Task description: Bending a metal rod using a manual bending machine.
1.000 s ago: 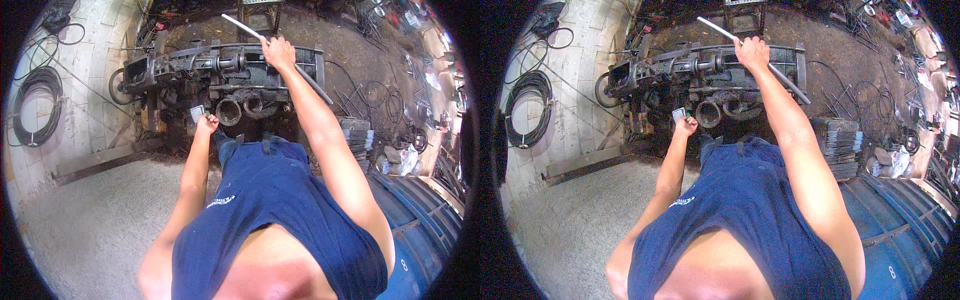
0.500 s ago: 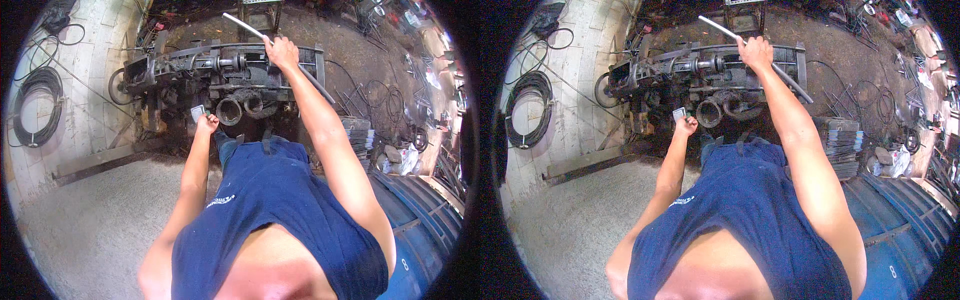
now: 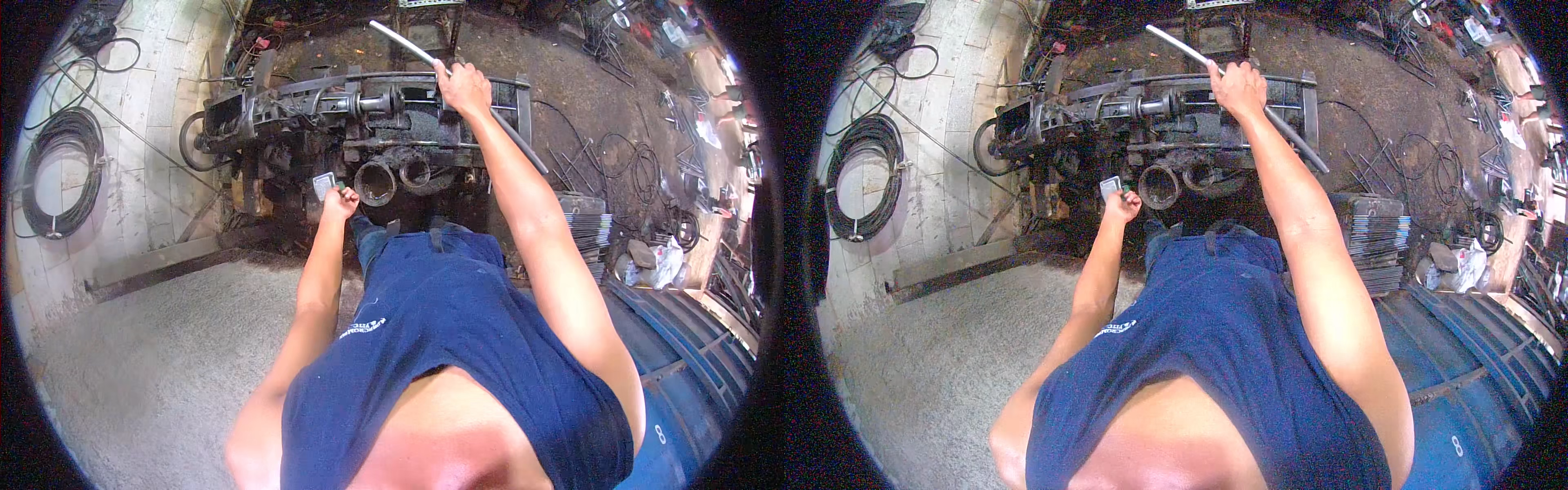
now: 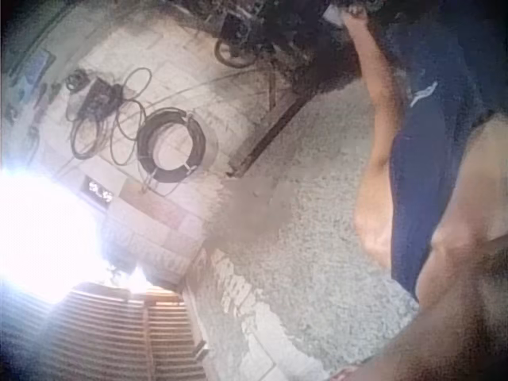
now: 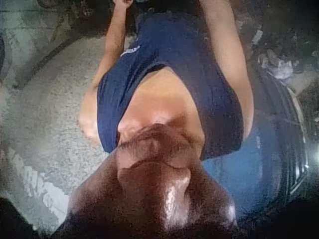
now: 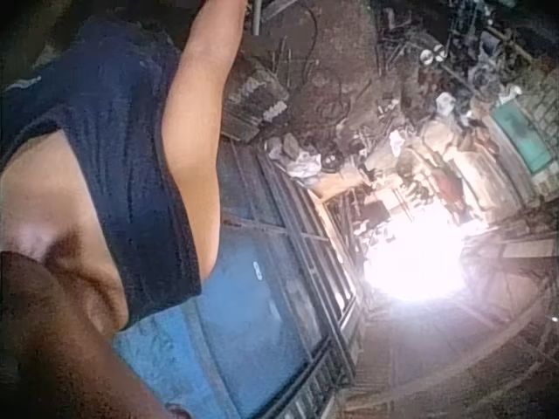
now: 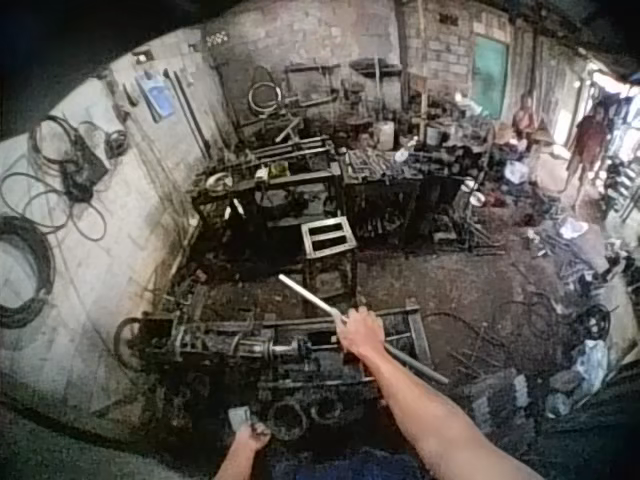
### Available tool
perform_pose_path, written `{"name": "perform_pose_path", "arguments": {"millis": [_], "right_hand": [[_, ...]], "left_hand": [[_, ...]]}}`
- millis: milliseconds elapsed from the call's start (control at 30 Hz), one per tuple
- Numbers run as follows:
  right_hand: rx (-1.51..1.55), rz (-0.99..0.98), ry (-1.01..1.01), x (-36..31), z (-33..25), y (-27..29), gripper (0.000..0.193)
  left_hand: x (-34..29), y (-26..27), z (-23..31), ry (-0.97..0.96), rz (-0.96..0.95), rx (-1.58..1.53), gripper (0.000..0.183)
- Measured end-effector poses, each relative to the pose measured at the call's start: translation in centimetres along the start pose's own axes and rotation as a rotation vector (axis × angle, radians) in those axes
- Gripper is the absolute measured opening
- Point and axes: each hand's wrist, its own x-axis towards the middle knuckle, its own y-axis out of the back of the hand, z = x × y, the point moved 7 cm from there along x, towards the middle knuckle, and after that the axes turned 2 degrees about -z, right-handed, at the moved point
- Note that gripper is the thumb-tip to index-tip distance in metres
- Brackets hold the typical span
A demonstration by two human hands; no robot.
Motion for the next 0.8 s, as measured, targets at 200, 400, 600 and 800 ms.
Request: {"name": "perform_pose_path", "arguments": {"millis": [200, 400, 600, 800], "right_hand": [[-0.022, -0.02, 0.01, 0.3, -0.4, -0.2, 0.068], [-0.001, -0.001, -0.002, 0.0, -0.1, 0.3, 0.068], [-0.025, 0.011, 0.014, 0.2, -0.2, -0.1, 0.068], [-0.014, 0.026, 0.012, 0.0, 0.1, 0.4, 0.068]], "left_hand": [[0.4, 0.2, 0.0, 0.015, -0.005, -0.009, 0.03], [0.7, 0.5, 0.2, -0.004, 0.009, 0.0, 0.032], [0.4, 0.2, 0.0, 0.012, 0.011, 0.005, 0.033], [0.8, 0.8, 0.2, -0.006, 0.01, -0.007, 0.027]]}}
